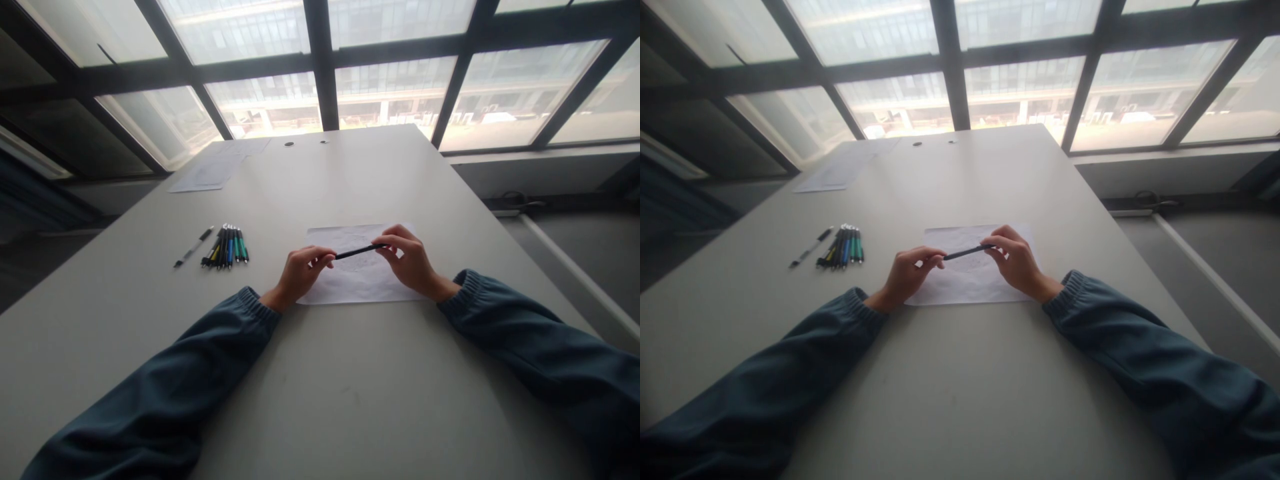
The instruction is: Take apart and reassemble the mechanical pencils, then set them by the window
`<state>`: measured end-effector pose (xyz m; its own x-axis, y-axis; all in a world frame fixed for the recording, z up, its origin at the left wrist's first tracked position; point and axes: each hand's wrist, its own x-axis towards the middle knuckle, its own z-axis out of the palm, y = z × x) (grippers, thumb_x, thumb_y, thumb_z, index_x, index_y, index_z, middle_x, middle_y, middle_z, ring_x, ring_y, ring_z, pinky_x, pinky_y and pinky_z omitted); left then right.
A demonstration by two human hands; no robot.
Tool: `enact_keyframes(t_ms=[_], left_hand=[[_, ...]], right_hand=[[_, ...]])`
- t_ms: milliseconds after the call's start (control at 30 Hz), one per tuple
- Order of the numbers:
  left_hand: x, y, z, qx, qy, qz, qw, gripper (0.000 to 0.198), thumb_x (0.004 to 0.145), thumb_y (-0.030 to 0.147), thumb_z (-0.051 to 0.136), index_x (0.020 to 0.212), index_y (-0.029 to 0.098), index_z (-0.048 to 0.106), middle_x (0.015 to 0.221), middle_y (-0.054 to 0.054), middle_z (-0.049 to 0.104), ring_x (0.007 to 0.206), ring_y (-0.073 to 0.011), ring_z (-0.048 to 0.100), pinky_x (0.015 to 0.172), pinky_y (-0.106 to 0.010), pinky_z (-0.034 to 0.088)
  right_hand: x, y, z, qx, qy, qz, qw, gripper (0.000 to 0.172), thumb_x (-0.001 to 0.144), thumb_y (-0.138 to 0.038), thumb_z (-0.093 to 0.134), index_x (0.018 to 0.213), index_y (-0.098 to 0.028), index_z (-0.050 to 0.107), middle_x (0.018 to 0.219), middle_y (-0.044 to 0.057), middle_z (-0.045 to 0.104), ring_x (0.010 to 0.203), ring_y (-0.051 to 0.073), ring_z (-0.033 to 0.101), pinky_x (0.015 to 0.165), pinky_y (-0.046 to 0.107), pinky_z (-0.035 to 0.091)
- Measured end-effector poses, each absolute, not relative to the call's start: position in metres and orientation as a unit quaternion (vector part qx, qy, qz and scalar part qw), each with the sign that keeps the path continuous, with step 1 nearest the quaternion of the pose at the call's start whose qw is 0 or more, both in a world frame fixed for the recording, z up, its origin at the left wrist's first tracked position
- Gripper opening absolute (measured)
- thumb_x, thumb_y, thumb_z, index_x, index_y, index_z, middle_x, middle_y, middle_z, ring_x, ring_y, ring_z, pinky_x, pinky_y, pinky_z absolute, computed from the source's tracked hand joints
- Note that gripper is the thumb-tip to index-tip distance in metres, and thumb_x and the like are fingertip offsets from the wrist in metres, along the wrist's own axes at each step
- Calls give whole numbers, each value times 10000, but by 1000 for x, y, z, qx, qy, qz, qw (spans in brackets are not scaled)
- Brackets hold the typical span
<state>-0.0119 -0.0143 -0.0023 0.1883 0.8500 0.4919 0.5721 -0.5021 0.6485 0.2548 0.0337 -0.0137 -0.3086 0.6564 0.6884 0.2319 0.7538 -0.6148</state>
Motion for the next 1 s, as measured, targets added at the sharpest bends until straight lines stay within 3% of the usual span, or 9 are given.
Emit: enact_keyframes(t_ms=[267, 667, 1000], left_hand=[[-13, -9, -6, 778, 443, 425, 133, 111, 902, 300, 718, 929, 205, 768, 880, -44, 750, 743, -140, 639, 632, -248, 514], [-17, -7, -9, 750, 491, 432, 94, 73, 929, 223, 646, 933, 201, 716, 890, -25, 703, 798, -137, 649, 640, -234, 507], [-26, -1, -16, 681, 569, 458, 52, 81, 920, 215, 614, 933, 193, 690, 896, -29, 688, 799, -156, 658, 611, -230, 487]], right_hand=[[256, 35, -15, -297, -776, 191, 522, 118, 942, -218, 649, 993, -252, 750, 956, 50, 619, 790, 166, 596, 625, 314, 526], [257, 37, -12, -361, -732, 174, 552, 161, 886, -128, 643, 950, -243, 735, 963, 52, 643, 913, 209, 614, 679, 336, 525], [258, 42, -12, -393, -663, 190, 608, 140, 866, -148, 645, 944, -231, 726, 978, 42, 663, 894, 196, 646, 686, 323, 522]])
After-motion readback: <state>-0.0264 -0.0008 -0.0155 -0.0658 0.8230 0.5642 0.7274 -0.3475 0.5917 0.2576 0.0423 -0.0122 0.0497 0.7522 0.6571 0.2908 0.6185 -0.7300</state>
